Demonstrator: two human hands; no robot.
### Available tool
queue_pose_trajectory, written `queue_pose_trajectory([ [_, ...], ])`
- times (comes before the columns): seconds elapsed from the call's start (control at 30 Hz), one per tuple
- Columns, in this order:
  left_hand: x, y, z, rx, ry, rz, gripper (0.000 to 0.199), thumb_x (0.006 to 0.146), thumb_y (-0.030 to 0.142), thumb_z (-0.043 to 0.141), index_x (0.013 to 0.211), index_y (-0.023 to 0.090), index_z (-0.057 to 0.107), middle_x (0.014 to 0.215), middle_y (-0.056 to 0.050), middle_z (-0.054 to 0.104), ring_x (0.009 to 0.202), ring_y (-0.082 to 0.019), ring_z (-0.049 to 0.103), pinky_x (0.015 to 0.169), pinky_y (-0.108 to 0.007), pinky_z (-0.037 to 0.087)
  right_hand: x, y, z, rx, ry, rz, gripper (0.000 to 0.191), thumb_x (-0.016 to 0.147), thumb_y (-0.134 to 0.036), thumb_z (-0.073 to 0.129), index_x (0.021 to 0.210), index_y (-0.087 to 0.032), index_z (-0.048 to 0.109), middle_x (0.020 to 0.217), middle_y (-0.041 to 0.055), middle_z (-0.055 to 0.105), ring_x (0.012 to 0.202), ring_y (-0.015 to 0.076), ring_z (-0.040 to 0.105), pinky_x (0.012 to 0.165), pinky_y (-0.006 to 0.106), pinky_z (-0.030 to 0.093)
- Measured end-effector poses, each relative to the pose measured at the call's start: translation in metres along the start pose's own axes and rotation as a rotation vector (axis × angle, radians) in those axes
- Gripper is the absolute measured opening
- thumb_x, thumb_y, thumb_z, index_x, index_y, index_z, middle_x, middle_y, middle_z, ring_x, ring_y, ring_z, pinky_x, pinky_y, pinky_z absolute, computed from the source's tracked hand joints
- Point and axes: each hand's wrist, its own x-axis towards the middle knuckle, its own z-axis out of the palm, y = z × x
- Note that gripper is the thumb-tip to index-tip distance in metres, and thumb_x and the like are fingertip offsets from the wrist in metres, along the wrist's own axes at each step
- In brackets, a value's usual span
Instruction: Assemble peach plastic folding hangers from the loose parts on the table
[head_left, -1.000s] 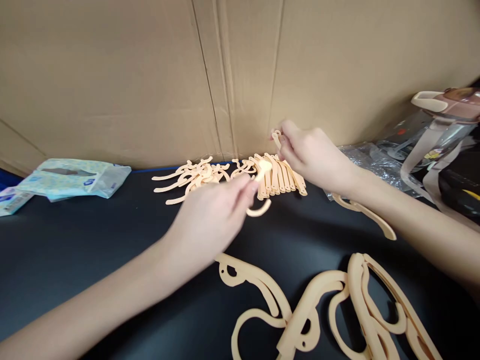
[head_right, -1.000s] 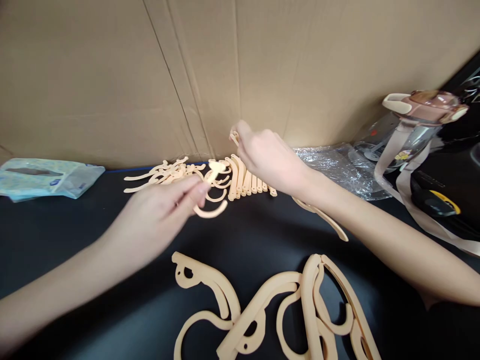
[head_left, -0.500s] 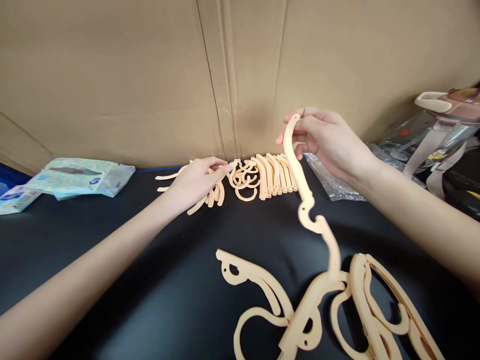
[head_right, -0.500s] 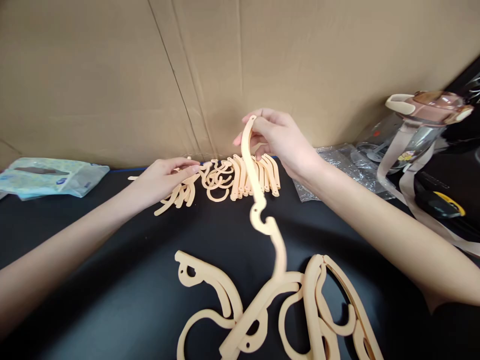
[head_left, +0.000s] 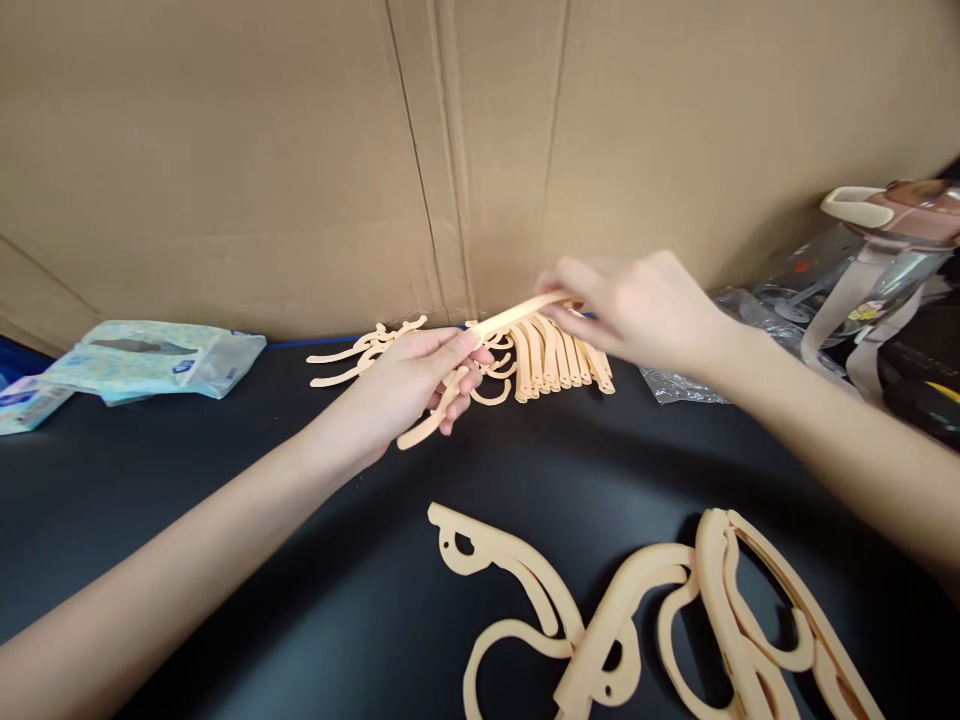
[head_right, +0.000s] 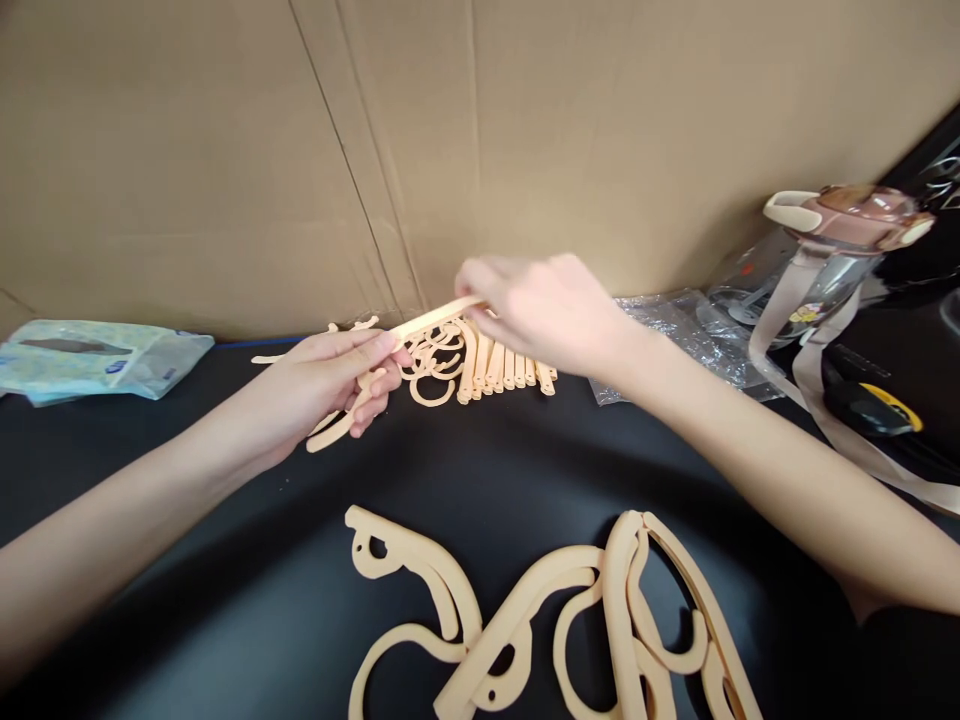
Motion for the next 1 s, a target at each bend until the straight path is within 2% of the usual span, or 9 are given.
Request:
queue_pose_trajectory([
  [0.1,-0.002,0.001,0.007,0.070,-0.016,-0.063,0.025,0.098,0.027,0.042,0.081,0.014,0.055,0.051,0.005,0.045,0.035,-0.007,0.040,0.031,-0.017,0.036,-0.003,-0.023,0.002,-0.113,-0.120,-0.215,0.022,0.096,-0.016,0.037,0.091,-0.015,0.058,0.078,0.0044,0.064,0.066,0.0175,0.059,0.050,0.029,0.022],
  [0.17,-0.004,0.002,0.011,0.086,-0.034,-0.121,0.024,0.098,0.026,0.040,0.080,0.015,0.052,0.049,0.006,0.042,0.033,-0.007,0.037,0.028,-0.017,0.034,-0.004,-0.036,0.004,-0.124,-0.168,-0.257,0.024,0.093,-0.008,0.034,0.088,-0.013,0.057,0.074,0.0049,0.062,0.064,0.0181,0.058,0.051,0.030,0.024],
  [0.37,-0.007,-0.001,0.020,0.152,-0.004,-0.087,0.026,0.098,0.030,0.036,0.078,0.018,0.047,0.053,0.007,0.033,0.039,-0.006,0.029,0.036,-0.016,0.025,-0.005,-0.050,0.012,-0.048,-0.276,-0.125,0.025,0.085,-0.001,0.036,0.096,-0.012,0.056,0.076,0.0065,0.064,0.054,0.0167,0.053,0.048,0.029,0.019],
  [0.47,-0.014,0.003,0.019,0.610,0.100,0.139,0.024,0.096,0.031,0.038,0.076,0.020,0.045,0.056,0.004,0.037,0.047,-0.010,0.036,0.044,-0.021,0.025,-0.001,-0.039,0.016,0.239,-0.280,0.047,0.016,0.084,-0.004,0.042,0.089,-0.015,0.054,0.065,0.0021,0.061,0.047,0.0125,0.049,0.048,0.026,0.024],
  [0.57,-0.016,0.012,0.005,1.028,0.213,0.261,0.026,0.094,0.034,0.036,0.074,0.021,0.047,0.057,0.002,0.047,0.051,-0.013,0.043,0.052,-0.025,0.027,0.003,-0.013,0.022,0.644,-0.113,0.342,0.023,0.098,-0.023,0.034,0.084,-0.018,0.051,0.052,-0.0036,0.051,0.040,0.0097,0.045,0.048,0.024,0.033],
  [0.63,-0.010,0.016,-0.013,0.999,0.219,0.197,0.035,0.094,0.043,0.035,0.073,0.021,0.050,0.059,0.002,0.052,0.054,-0.014,0.047,0.054,-0.025,0.029,0.005,0.008,0.026,0.824,0.034,0.494,0.031,0.101,-0.036,0.030,0.088,-0.020,0.053,0.053,-0.0045,0.048,0.040,0.0092,0.043,0.047,0.025,0.035],
  [0.7,0.002,0.015,-0.035,0.994,0.288,0.145,0.036,0.091,0.046,0.040,0.070,0.020,0.054,0.055,0.003,0.046,0.051,-0.013,0.042,0.052,-0.025,0.028,0.006,0.027,0.029,0.870,0.092,0.551,0.030,0.099,-0.036,0.036,0.083,-0.020,0.056,0.058,-0.0034,0.047,0.046,0.0090,0.044,0.049,0.025,0.037],
  [0.83,0.026,0.000,-0.070,0.911,0.334,0.062,0.042,0.085,0.055,0.041,0.072,0.020,0.061,0.047,0.005,0.025,0.044,-0.012,0.025,0.048,-0.026,0.020,0.009,0.049,0.027,0.839,0.148,0.529,0.010,0.088,-0.029,0.055,0.081,-0.021,0.055,0.072,0.0006,0.060,0.061,0.0135,0.056,0.053,0.027,0.044],
  [1.0,0.039,-0.022,-0.086,0.922,0.337,0.081,0.039,0.080,0.055,0.048,0.071,0.019,0.061,0.054,0.000,0.046,0.051,-0.015,0.038,0.051,-0.028,0.027,-0.007,0.052,0.019,0.469,0.160,0.323,0.010,0.081,-0.029,0.064,0.081,-0.021,0.058,0.082,0.0029,0.068,0.072,0.0192,0.065,0.065,0.034,0.049],
])
